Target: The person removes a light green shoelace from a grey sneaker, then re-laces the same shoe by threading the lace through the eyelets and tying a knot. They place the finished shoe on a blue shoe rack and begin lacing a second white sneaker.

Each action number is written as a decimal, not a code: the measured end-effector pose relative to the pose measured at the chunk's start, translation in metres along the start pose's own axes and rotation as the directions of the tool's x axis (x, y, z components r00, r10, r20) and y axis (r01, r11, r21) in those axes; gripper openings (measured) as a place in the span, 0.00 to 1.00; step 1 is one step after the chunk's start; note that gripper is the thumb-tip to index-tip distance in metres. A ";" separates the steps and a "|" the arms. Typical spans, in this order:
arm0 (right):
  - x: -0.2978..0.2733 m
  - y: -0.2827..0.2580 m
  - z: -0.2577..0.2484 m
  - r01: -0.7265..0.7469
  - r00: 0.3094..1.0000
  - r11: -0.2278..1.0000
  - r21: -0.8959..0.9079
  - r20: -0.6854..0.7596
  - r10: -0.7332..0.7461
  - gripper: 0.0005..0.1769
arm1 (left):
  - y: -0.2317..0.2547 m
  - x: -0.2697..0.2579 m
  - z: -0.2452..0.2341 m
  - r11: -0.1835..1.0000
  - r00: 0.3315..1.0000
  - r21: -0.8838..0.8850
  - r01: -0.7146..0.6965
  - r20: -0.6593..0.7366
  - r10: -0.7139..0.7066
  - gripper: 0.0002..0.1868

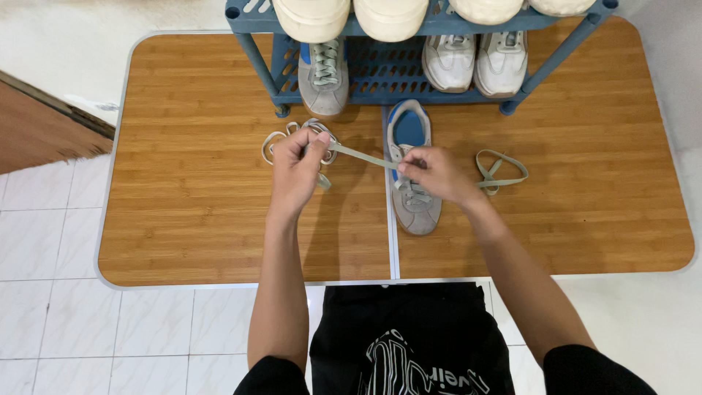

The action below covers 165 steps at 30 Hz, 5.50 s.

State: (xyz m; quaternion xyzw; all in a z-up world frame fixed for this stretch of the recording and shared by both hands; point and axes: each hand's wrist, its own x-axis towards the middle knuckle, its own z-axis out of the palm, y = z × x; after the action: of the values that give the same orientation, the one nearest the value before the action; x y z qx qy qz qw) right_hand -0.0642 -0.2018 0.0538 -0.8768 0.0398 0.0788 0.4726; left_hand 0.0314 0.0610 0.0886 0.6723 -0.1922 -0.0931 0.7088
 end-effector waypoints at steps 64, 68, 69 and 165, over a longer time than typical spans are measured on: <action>0.016 -0.034 0.037 0.021 0.987 0.976 0.218 -0.160 0.015 0.08 | -0.028 -0.016 0.017 0.828 1.000 -0.560 0.026 0.001 -0.030 0.16; 0.005 -0.025 0.018 -0.058 0.968 0.958 0.281 -0.219 0.123 0.11 | -0.029 -0.014 0.038 0.939 0.996 -0.336 0.075 -0.021 -0.087 0.11; 0.000 -0.021 0.010 -0.053 0.954 0.960 0.275 -0.270 0.130 0.11 | -0.030 -0.014 0.043 0.950 0.994 -0.297 0.098 -0.012 -0.106 0.09; -0.022 0.033 -0.021 -0.029 0.995 0.912 -0.409 -0.100 -0.013 0.14 | -0.050 -0.024 0.139 0.589 0.969 0.781 -0.209 0.246 0.019 0.08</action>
State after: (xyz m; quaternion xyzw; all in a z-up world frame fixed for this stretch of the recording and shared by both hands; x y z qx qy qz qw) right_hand -0.0885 -0.2379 0.0422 -0.9592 0.0496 0.0430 0.2751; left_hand -0.0398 -0.0611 0.0391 0.8908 -0.3304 -0.0219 0.3111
